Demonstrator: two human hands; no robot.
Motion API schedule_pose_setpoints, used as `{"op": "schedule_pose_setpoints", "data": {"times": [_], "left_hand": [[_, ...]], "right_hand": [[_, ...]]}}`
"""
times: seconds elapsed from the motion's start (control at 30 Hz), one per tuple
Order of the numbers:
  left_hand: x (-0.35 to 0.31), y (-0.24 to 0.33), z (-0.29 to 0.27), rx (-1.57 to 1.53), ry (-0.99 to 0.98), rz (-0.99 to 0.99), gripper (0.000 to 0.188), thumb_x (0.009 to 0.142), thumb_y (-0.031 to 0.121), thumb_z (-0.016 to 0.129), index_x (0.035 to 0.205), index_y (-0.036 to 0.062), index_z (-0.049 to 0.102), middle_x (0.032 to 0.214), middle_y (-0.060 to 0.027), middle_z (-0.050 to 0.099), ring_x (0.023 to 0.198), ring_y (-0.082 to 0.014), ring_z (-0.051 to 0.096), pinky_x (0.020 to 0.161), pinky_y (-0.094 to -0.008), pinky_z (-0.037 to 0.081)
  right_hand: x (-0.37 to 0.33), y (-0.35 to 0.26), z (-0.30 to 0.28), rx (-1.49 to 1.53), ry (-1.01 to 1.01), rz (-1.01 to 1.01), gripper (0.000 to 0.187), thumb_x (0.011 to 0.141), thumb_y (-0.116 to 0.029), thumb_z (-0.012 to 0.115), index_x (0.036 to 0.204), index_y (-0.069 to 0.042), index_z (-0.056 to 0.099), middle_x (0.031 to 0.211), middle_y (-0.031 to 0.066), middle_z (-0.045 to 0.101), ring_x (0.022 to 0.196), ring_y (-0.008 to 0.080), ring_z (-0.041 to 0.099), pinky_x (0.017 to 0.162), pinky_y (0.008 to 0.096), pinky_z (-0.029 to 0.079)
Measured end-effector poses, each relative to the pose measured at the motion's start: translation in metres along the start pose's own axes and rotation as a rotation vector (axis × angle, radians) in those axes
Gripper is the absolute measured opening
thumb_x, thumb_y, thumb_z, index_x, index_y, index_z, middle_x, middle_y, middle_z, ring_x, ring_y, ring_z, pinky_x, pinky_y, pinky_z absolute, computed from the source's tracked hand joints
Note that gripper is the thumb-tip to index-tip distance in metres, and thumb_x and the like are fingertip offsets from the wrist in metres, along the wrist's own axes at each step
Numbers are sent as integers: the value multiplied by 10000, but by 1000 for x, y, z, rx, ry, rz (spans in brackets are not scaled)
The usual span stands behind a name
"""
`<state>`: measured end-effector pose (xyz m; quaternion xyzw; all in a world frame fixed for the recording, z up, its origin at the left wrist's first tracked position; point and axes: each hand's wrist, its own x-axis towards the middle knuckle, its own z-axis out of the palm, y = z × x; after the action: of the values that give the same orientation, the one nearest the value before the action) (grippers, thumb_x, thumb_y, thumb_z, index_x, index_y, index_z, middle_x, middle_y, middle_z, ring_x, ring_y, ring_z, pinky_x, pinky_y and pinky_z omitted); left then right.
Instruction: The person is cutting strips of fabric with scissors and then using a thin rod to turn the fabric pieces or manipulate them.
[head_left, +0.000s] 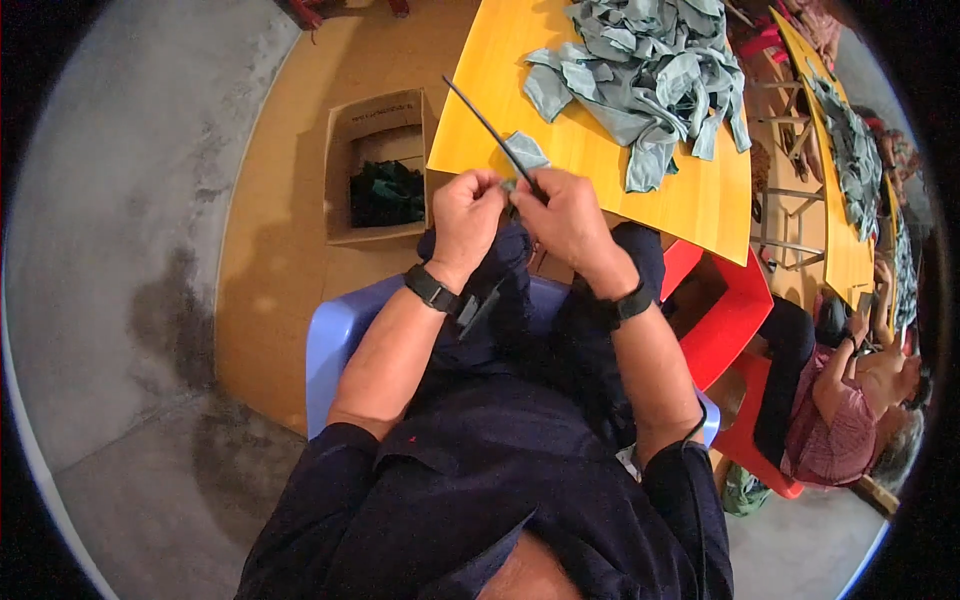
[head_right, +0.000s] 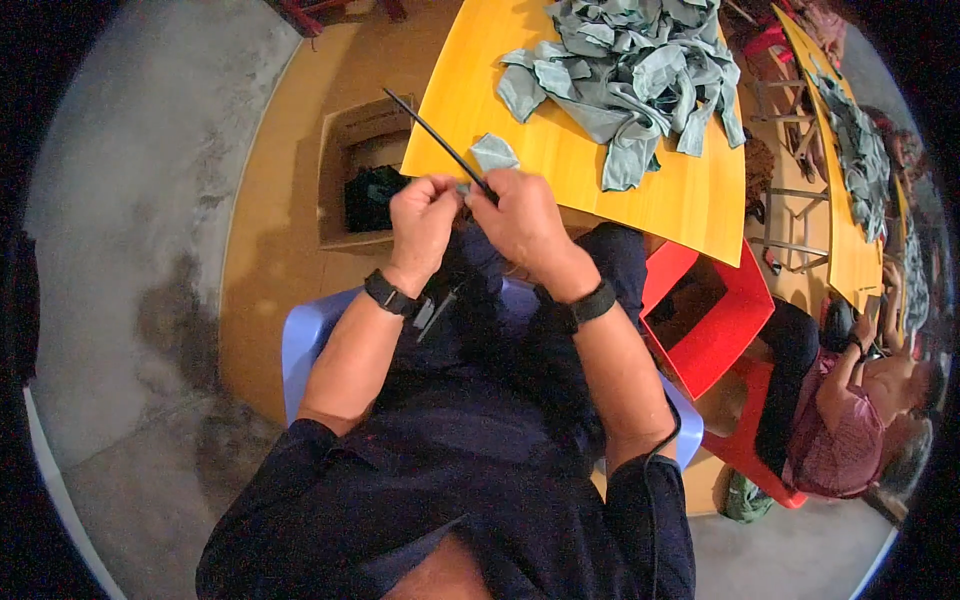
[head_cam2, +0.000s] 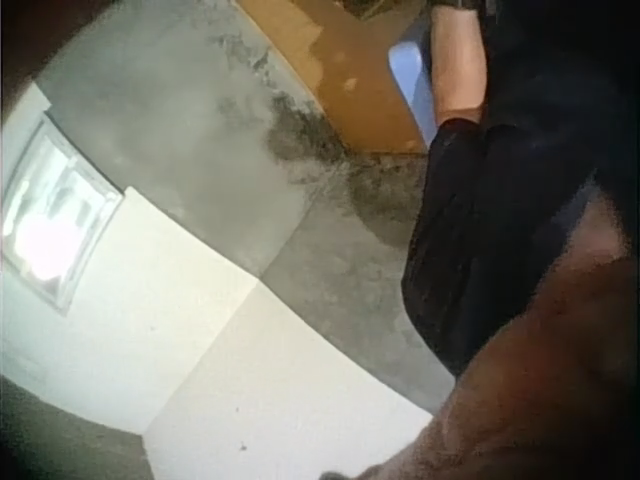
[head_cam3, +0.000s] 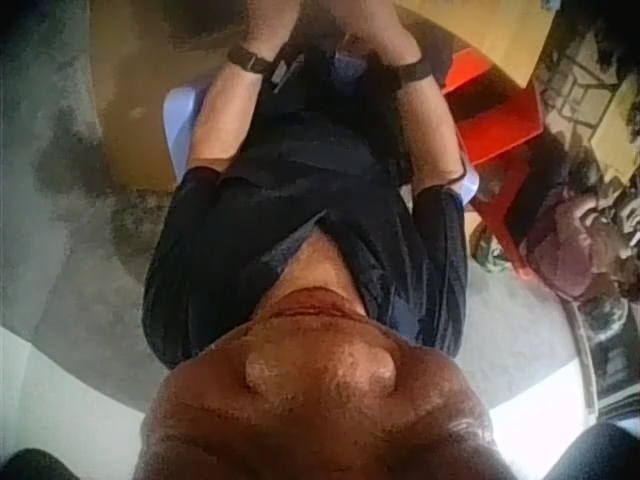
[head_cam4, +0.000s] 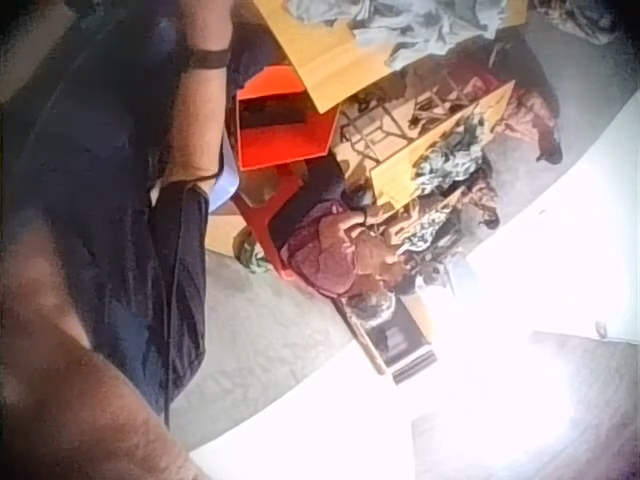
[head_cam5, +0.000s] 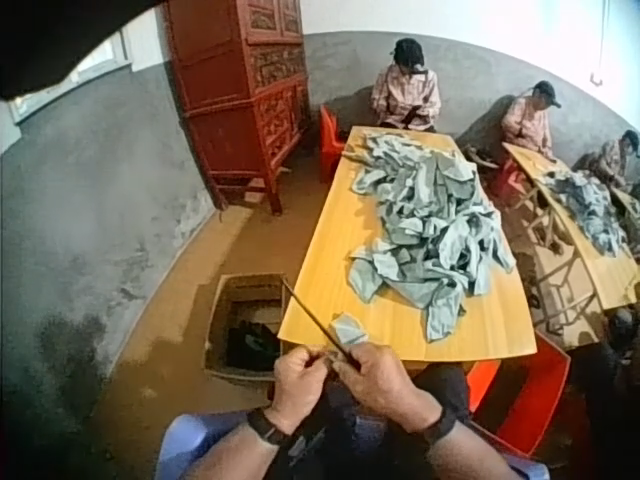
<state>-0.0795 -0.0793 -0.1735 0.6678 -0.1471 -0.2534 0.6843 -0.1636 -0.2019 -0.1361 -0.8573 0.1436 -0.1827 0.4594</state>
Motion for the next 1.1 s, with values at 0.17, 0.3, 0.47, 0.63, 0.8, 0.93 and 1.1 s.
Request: {"op": "schedule_pose_setpoints", "data": {"times": [0.17,0.3,0.47,0.63,0.8,0.93,1.1], "left_hand": [[32,103,25,-38,149,559,26,866,6,600,859,-17,589,721,-24,606,651,-71,558,574,-246,489],[47,114,32,-58,130,718,23,902,-20,577,913,-1,573,778,-27,615,670,-75,567,594,-238,495],[50,-3,36,132,200,221,100,882,42,592,798,-9,575,671,-61,608,623,-132,600,578,-299,494],[35,-89,36,65,278,100,96,838,44,657,867,-47,646,731,-87,667,641,-141,625,616,-299,514],[40,-68,37,-115,192,-83,99,894,47,619,944,-39,625,750,-64,649,621,-116,631,526,-253,502],[34,-61,34,-127,163,-110,102,906,46,605,965,-37,602,767,-69,649,600,-133,641,511,-255,511],[35,-58,35,-124,145,-121,101,916,41,593,978,-39,592,793,-78,652,601,-140,647,508,-256,514]], "right_hand": [[56,-58,-42,213,210,-221,165,853,-163,681,859,2,675,716,167,659,631,272,657,579,359,504],[66,-82,-58,113,304,-352,158,855,-157,677,893,-4,688,741,178,667,649,285,671,592,359,516],[55,47,-5,-157,69,35,237,861,-227,659,814,6,648,758,226,642,677,390,638,589,410,508],[-1,61,21,21,136,209,351,918,-298,585,802,31,610,663,217,614,615,344,627,587,429,487],[-47,41,3,127,150,362,258,958,-193,519,867,35,599,703,239,610,648,370,631,634,432,488],[-80,27,-5,-34,95,253,192,944,-154,524,912,26,581,800,289,579,822,491,565,659,474,476],[-101,21,-10,-39,52,301,179,926,-133,542,935,39,589,819,301,581,823,483,582,644,464,481]]}}
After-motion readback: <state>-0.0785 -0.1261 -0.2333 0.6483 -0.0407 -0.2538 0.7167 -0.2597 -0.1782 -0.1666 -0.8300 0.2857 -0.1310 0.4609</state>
